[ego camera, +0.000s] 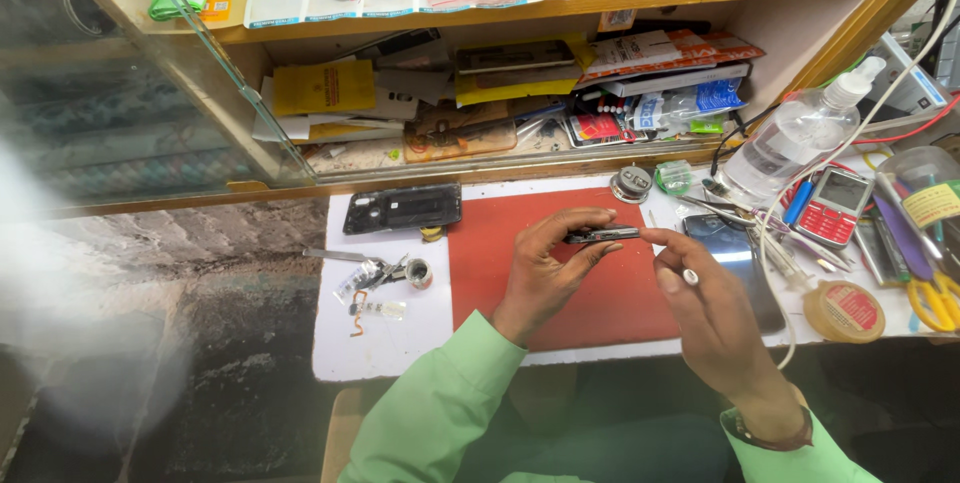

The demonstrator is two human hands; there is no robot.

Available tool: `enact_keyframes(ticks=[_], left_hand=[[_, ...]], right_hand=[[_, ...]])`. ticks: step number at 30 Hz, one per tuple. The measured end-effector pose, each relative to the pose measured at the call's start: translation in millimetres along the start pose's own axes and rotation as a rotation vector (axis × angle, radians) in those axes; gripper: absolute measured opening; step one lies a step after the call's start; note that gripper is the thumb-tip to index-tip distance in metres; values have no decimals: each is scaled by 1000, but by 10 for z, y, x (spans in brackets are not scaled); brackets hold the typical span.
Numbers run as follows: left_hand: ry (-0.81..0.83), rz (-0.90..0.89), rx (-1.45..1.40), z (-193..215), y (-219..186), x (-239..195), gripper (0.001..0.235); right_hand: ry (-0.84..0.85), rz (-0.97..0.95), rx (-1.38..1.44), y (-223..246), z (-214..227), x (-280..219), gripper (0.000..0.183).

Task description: The person reassembles a disassembled smartphone by connecting internal ribbon cables and installing the battery. They then connect a charging cable to test the device, repeatedly plugging and unplugging it while holding the phone.

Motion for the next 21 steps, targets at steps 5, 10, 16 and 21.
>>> enact_keyframes(ticks=[5, 10, 16, 21], left_hand=[[15, -25, 28, -13, -15, -2, 18], [20, -40, 21, -34, -21, 19, 16], [23, -49, 39, -34, -16, 21, 16], [29, -54, 21, -37, -8, 20, 16]], right_hand=[[14, 230, 79, 224, 28, -25, 54], [12, 192, -27, 246, 40, -16, 58], [-136, 183, -399, 410, 192, 38, 39], [-84, 367, -438, 745, 179, 46, 40]])
Point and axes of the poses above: each hand's wrist, its own x-axis towards the middle knuckle, its own z-axis out of the back of the hand, y = z × x, the point moved 8 cm from there along x, towards the middle knuckle, and after that the axes turned 2 degrees about -x, right-handed, at the moved point
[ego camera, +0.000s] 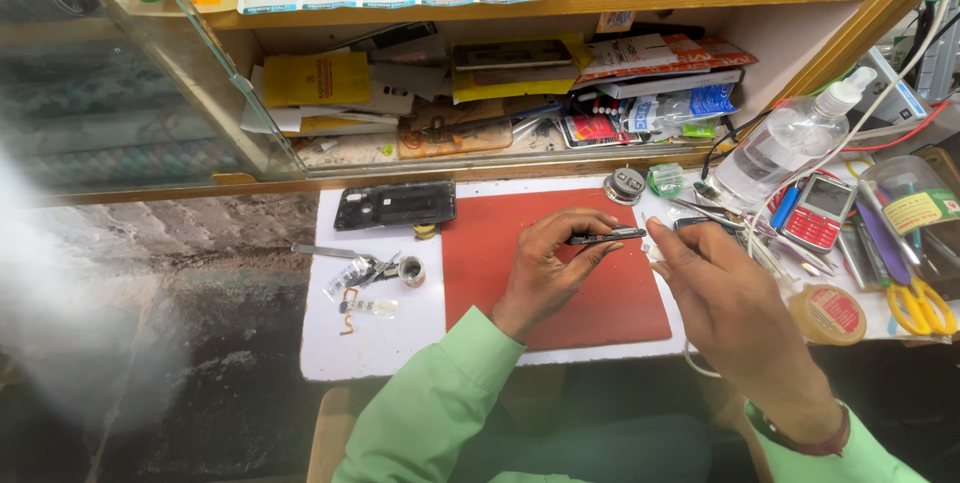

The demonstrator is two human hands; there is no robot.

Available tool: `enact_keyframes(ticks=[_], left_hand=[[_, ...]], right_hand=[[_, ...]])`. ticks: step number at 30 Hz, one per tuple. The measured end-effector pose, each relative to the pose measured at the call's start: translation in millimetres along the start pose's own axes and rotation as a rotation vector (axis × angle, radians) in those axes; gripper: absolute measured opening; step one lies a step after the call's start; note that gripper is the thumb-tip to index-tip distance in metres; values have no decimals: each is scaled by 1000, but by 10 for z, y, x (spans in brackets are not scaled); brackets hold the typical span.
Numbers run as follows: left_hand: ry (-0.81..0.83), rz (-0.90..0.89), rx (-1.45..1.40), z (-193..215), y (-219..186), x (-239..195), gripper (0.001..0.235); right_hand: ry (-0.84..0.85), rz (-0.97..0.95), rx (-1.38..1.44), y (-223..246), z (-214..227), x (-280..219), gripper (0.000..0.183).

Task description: The person reassembles a disassembled smartphone by connecting internal ribbon cables and installing the battery. They then connect a charging cable to test the device, repeatedly plugging and unplugging it while holding the phone.

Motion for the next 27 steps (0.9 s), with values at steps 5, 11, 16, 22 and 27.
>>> enact_keyframes(ticks=[5, 11, 16, 22, 27], left_hand=[[3, -16, 10, 11, 4, -9, 16], [7, -32, -12, 10, 7, -6, 16], [12, -45, -1, 13, 6, -17, 16], [8, -55, 30, 16, 2, -30, 17], [8, -95, 47, -9, -15, -44, 19]], right_hand=[[3, -62, -37, 15, 20, 144, 31], [49, 129, -121, 180, -56, 235, 27], [75, 165, -186, 164, -134, 263, 26], [104, 184, -242, 180, -193, 285, 25], [226, 258, -412, 318, -242, 323, 23]])
Point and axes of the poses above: each hand's wrist, its own x-axis towards the middle knuckle, its own z-axis out of the back of the hand, y = z × x, the point moved 8 cm from there along x, towards the middle knuckle, and after that the axes turned 2 degrees about -x, right-handed, at the moved point
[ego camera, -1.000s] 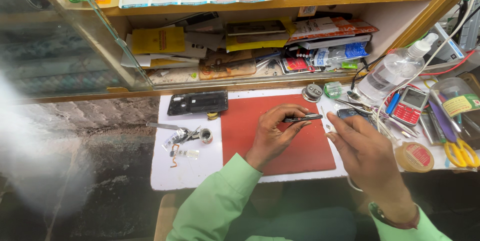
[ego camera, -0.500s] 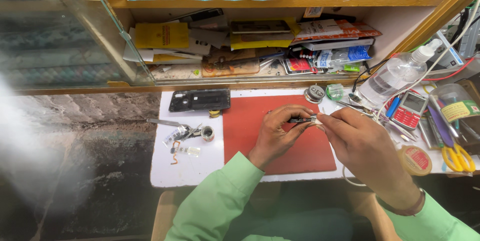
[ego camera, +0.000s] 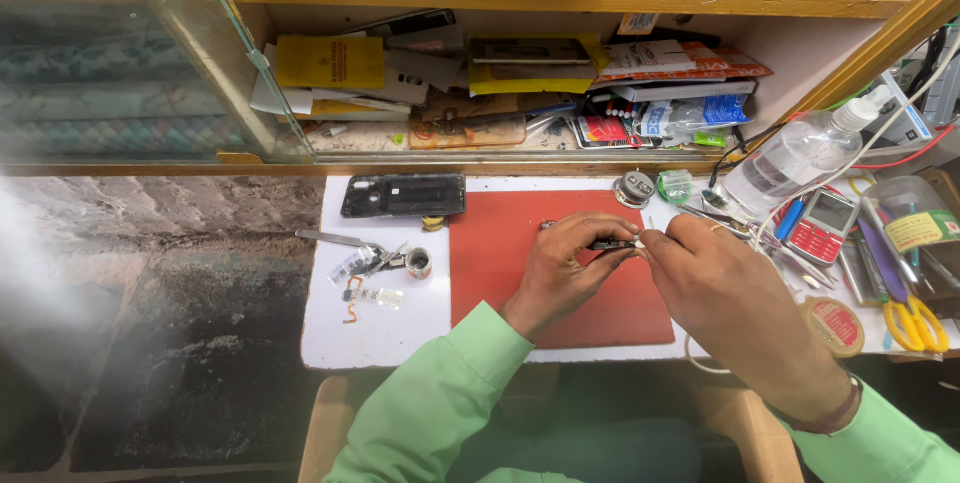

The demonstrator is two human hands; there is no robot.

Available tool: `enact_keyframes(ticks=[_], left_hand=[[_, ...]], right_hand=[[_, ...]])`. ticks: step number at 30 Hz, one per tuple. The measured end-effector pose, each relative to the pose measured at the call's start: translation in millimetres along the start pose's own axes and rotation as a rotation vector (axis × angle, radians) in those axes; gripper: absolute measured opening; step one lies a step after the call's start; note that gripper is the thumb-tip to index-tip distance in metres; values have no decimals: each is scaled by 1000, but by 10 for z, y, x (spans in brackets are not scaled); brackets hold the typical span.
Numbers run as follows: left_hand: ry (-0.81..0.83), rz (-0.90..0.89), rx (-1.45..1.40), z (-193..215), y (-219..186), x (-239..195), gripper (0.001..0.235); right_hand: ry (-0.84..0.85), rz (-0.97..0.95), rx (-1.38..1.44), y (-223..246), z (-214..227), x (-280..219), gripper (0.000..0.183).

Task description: The person reassembles a disassembled smartphone by connecting internal ribbon cables and installing the battery. They then connect a charging cable to test the device, repeatedly plugging and unplugging it while holding the phone.

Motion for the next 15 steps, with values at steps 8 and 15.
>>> enact_keyframes(ticks=[8, 15], left_hand=[[-26, 6, 21, 6, 43, -20, 20], [-43, 1, 42, 19, 63, -22, 22]], right_hand=[[315, 145, -308, 173, -134, 149, 39], [247, 115, -138, 131, -149, 211, 31]])
Point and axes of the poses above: each hand's wrist, its own x-axis towards the middle knuckle, its own z-axis out of the back of the hand, y = z × x, the point moved 8 cm from there along x, towards the middle knuckle, and after that the axes turned 2 degrees about -x, right-handed, at the moved point
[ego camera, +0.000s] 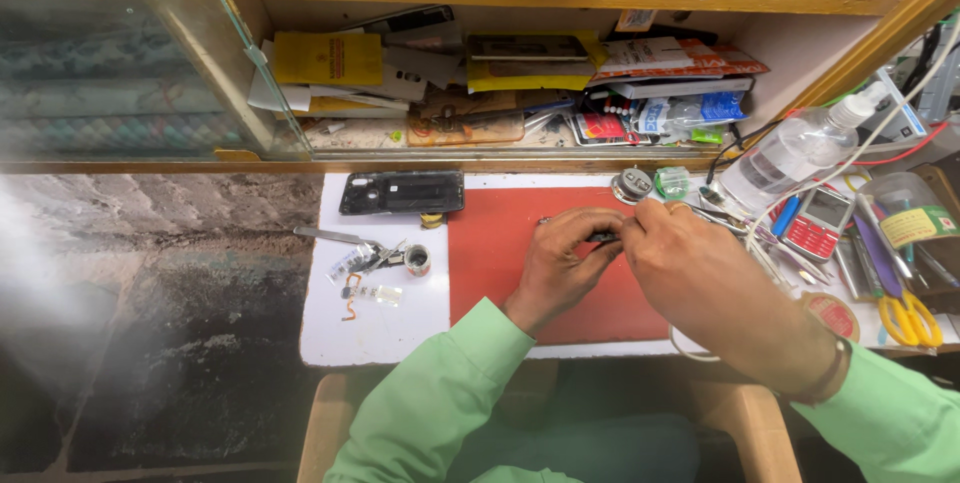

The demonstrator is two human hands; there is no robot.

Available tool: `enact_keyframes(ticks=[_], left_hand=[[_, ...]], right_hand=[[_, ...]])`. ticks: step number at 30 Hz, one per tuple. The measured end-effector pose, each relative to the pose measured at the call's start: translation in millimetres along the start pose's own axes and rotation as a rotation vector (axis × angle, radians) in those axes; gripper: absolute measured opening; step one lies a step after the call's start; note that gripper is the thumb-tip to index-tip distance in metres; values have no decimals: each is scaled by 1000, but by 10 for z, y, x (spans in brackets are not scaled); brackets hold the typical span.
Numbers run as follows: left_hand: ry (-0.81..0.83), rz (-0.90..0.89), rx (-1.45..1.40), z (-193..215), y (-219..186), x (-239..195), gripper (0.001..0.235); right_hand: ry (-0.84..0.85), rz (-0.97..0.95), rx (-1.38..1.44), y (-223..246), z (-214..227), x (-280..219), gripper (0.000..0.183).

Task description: The person reassembles a disassembled smartphone by connecting internal ribbon cables and installing the battery. They then connect a charging cable to test the device, repeatedly plugging and unplugging it while holding the phone.

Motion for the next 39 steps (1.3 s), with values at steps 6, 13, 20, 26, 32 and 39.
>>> enact_keyframes(ticks=[6, 13, 20, 26, 32, 39], left_hand=[[-12, 146, -115, 34, 37, 134, 16], [150, 329, -37, 180, 269, 615, 17], [386, 497, -51, 178, 451, 870, 18], [453, 669, -166, 10, 746, 790, 19], [473, 720, -192, -12, 979, 828, 19], [474, 750, -210, 24, 1096, 834, 19]], right_hand=[[-353, -114, 217, -285, 356, -78, 30], [-647, -463, 662, -739, 344, -716, 23], [-698, -708, 1005, -907, -334, -1367, 19], [-679, -761, 1268, -920, -958, -1659, 23], [-664, -967, 1378, -1050, -1191, -1885, 23], [-1022, -812, 803, -2551, -386, -2014, 14]])
Point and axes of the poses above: each hand's wrist, its own x-axis towards the middle knuckle, its own z-axis out of the back of the hand, y = z × x, the point moved 8 cm from there along x, towards the middle knuckle, and after that the axes turned 2 degrees about -x, right-handed, at the moved point
